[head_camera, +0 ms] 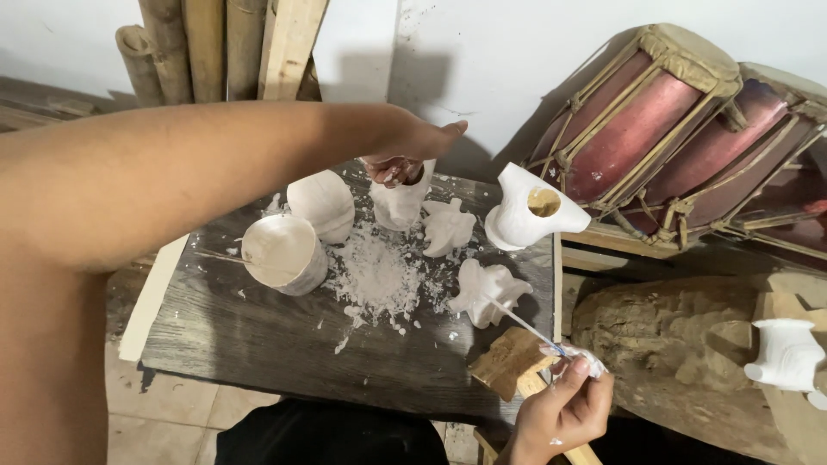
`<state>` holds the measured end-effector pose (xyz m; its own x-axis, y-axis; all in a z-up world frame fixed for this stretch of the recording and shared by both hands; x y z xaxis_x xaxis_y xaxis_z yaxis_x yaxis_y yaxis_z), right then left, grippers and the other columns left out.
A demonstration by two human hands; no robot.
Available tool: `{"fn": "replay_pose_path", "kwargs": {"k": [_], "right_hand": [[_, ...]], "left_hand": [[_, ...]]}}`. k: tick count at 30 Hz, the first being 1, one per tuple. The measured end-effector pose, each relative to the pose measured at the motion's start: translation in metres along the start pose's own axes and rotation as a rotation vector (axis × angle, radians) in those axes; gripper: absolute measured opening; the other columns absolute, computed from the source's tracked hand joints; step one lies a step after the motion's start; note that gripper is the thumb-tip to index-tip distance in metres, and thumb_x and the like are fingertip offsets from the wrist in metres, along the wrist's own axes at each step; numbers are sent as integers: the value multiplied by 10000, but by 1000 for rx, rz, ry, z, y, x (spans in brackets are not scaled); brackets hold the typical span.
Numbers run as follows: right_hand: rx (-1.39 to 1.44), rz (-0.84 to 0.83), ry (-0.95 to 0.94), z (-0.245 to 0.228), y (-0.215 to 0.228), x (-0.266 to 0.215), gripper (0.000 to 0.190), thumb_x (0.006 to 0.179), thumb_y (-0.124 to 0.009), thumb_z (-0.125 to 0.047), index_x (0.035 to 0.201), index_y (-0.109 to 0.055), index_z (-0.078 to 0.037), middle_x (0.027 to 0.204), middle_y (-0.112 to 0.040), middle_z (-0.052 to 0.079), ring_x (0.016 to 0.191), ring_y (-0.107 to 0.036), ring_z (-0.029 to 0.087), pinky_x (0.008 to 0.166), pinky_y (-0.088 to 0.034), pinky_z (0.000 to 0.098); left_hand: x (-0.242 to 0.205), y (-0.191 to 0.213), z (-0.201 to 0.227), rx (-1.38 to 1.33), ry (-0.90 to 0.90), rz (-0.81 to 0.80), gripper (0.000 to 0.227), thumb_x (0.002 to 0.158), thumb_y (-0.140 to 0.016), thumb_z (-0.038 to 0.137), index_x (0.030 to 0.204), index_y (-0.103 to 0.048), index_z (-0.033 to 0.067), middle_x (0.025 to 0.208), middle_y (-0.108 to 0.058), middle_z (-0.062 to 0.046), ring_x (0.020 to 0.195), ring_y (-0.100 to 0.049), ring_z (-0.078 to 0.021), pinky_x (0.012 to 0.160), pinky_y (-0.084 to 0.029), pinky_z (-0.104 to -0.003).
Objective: Cleaning excess plaster from molded figurines using a small scraping tool
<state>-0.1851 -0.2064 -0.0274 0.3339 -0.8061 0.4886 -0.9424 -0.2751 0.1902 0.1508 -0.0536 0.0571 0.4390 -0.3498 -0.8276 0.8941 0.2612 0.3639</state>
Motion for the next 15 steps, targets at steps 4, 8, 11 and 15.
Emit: {"fn": "replay_pose_path", "kwargs": {"k": [4,8,11,15], "right_hand": [[-72,-23,47,-4,0,0,394,1186,-513,-220,864,-533,6,753,-535,93,721,-507,163,716,-406,307],[-35,-3,39,-6,0,-1,379,1180,-528,-208,867,-534,6,760,-542,90,731,-510,158,735,-407,300],[-26,-2,32,-5,0,-3,370,1180,-526,-208,878,-534,6,772,-541,87,746,-511,157,744,-407,297],[1,-6,-26,-3,-2,-7,354,1178,-529,-220,903,-538,2,775,-531,82,749,-515,145,741,-422,284]], "left_hand": [[-5,-4,-2,-58,8,-18,1075,912,-11,850,1611,-173,50,768,-359,-66,627,-373,-184,575,-377,-308],[-1,-5,-5,-18,-9,-57,1210,807,37,898,1585,-237,13,685,-251,1,595,-245,-143,560,-277,-295],[-23,-8,-7,28,-7,-20,1226,748,50,875,1637,-185,65,1134,-317,-140,1024,-333,-276,862,-343,-415],[-28,-13,-8,204,-145,-58,1187,622,166,772,1671,42,230,1718,-4,-186,1579,16,-414,1248,-42,-667]]}}
Point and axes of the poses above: each hand's wrist, its own x-axis towards the middle knuckle, its own y-axis out of the back of the hand, z = x × y, the point moved 4 cm from there along x, towards the middle knuckle
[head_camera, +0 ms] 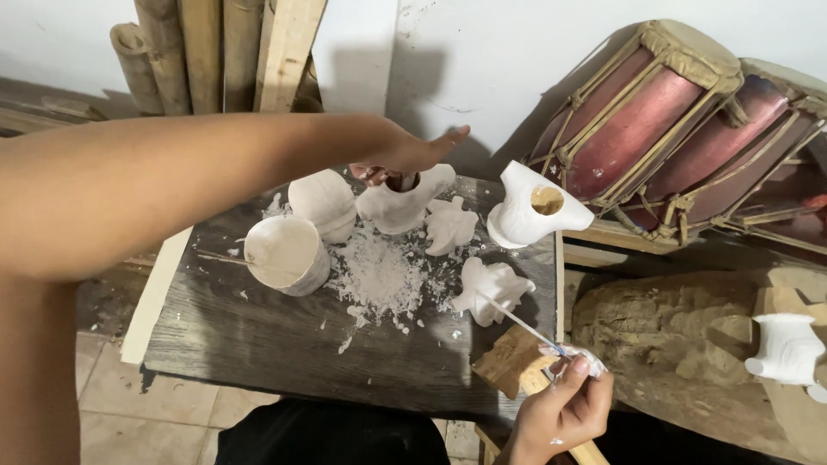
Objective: Cleaning excess plaster from molded figurines using a small scraping tool
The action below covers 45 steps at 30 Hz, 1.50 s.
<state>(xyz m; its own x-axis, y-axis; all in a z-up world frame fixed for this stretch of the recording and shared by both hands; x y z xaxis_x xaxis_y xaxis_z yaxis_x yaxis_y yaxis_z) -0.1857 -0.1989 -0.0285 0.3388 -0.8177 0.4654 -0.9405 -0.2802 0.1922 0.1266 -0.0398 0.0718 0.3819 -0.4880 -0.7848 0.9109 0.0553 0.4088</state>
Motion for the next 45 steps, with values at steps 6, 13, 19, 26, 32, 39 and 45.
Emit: {"fn": "replay_pose_path", "kwargs": {"k": [6,13,19,26,32,39,45], "right_hand": [[-1,0,10,-8,-5,-6,366,1169,-535,-227,871,-530,-14,784,-537,65,785,-510,150,771,-413,289],[-16,7,1,-15,-6,-14,349,1168,-544,-245,914,-545,-5,809,-548,77,796,-529,152,762,-434,282],[-33,-9,24,-22,-9,-21,340,1182,-528,-208,911,-539,-4,803,-555,73,781,-537,145,759,-435,271],[-57,-16,12,-28,-15,-28,352,1179,-520,-209,899,-514,4,801,-554,91,792,-541,159,777,-430,281],[-62,-27,10,-33,-22,-34,353,1183,-521,-200,892,-516,0,789,-545,83,776,-528,148,753,-422,275],[-66,-43,-24,-40,-29,-39,341,1181,-517,-212,914,-513,0,789,-551,85,761,-527,139,725,-419,264],[-13,-29,-41,-47,-39,-44,302,1165,-533,-189,914,-535,-20,792,-521,38,783,-484,95,717,-401,241]], "left_hand": [[-2,-10,0,82,-6,-104,1293,499,159,802,1650,134,213,1706,38,-219,1573,26,-440,1239,-81,-699],[-24,-11,8,313,-35,-34,1247,590,128,796,1662,63,162,1708,-39,-225,1600,-3,-368,1271,-17,-623],[-27,-4,3,545,63,113,1302,648,138,852,1637,-275,114,1637,-343,-239,1557,-279,-369,1213,-274,-503],[-28,-3,-3,482,-64,21,1154,680,134,781,1655,-146,232,1672,-243,-202,1585,-167,-357,1256,-137,-578],[-34,-6,-4,463,-91,-35,1118,653,138,755,1683,-31,353,1711,-199,-134,1593,-164,-334,1259,-135,-570],[-44,-4,-9,487,-48,7,1205,599,157,780,1682,-95,316,1709,-218,-130,1594,-165,-334,1262,-97,-575],[-23,0,-17,433,-105,116,1296,650,118,825,1561,-454,103,1589,-445,-201,1495,-392,-350,1187,-286,-477]]}}
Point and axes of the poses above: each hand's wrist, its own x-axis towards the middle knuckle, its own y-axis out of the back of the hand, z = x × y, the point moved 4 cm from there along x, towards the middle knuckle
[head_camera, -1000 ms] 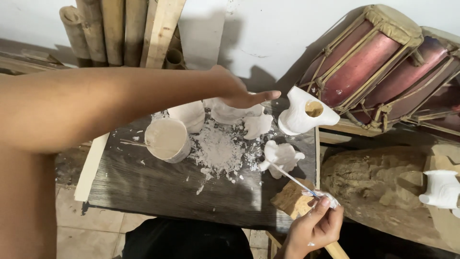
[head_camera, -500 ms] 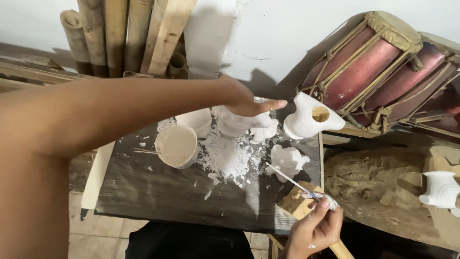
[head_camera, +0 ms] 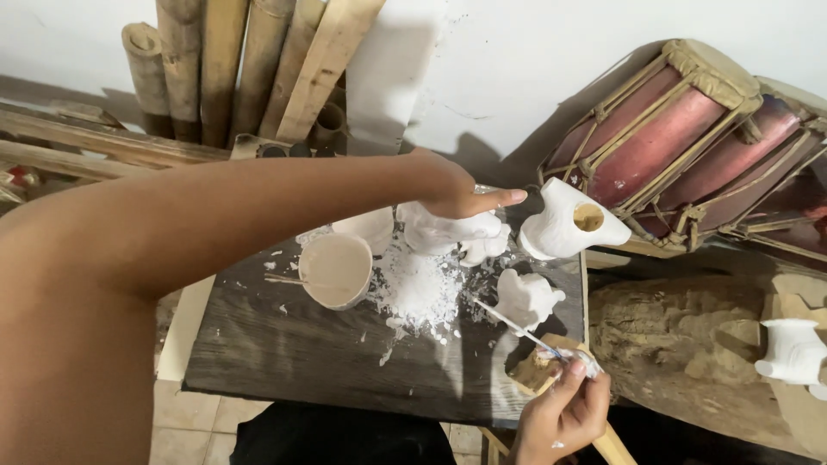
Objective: Cleaning excess plaster from molded figurines using a small scraping tool
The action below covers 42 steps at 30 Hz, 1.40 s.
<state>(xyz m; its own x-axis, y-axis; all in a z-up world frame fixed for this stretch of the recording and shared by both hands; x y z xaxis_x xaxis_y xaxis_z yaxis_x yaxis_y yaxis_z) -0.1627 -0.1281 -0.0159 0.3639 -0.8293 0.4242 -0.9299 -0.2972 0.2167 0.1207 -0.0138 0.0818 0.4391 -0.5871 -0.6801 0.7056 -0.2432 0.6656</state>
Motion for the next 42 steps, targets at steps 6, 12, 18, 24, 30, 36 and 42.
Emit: {"fn": "replay_pose_path", "kwargs": {"k": [6,12,18,24,30,36,42], "right_hand": [[-95,-33,80,-10,-2,-2,296,1180,-529,-146,947,-542,35,807,-559,103,775,-552,141,714,-489,283],[7,-30,52,-12,-3,-4,334,1175,-526,-216,917,-522,-4,782,-538,75,759,-511,127,703,-414,263],[52,-31,62,-19,-12,-7,270,1154,-541,-223,1022,-593,7,854,-592,88,774,-555,141,713,-453,262],[211,-500,294,-22,-50,-19,180,1100,-468,-89,1134,-628,-13,1013,-690,102,782,-598,140,677,-537,241],[-49,-953,596,-84,-129,-29,158,1020,-546,-76,1031,-698,-34,859,-656,107,764,-589,289,689,-443,394],[10,-935,877,-108,-173,-47,126,973,-679,-119,875,-731,-59,808,-713,127,687,-651,361,658,-530,399],[-223,-1126,882,-97,-189,-71,147,978,-626,-177,884,-728,-129,828,-732,63,828,-656,292,771,-486,383]], "left_hand": [[6,1,5,-19,-103,-80,1200,665,100,786,1670,-223,216,1678,-298,-164,1551,-298,-322,1202,-248,-491],[-24,7,16,-42,-134,-71,1168,754,45,769,1604,-343,68,1686,-281,-159,1579,-235,-309,1277,-169,-494],[-16,13,14,26,-194,-26,1169,783,37,767,1569,-367,3,1704,-248,-145,1572,-270,-283,1248,-240,-462],[-53,21,0,-63,-180,23,1244,687,5,791,1553,-408,1,1541,-543,-151,1405,-513,-286,1127,-375,-428],[-66,3,-32,-48,-427,307,697,1070,-333,633,569,-274,152,577,-242,32,521,-216,-146,584,-254,-336],[-118,-32,-82,-206,-708,803,402,1045,-573,369,1197,-727,30,1069,-763,-180,1006,-716,-402,829,-574,-538],[-161,-56,-117,-569,-712,943,152,933,-717,70,1074,-770,44,938,-753,-145,750,-731,-341,655,-583,-404]]}}
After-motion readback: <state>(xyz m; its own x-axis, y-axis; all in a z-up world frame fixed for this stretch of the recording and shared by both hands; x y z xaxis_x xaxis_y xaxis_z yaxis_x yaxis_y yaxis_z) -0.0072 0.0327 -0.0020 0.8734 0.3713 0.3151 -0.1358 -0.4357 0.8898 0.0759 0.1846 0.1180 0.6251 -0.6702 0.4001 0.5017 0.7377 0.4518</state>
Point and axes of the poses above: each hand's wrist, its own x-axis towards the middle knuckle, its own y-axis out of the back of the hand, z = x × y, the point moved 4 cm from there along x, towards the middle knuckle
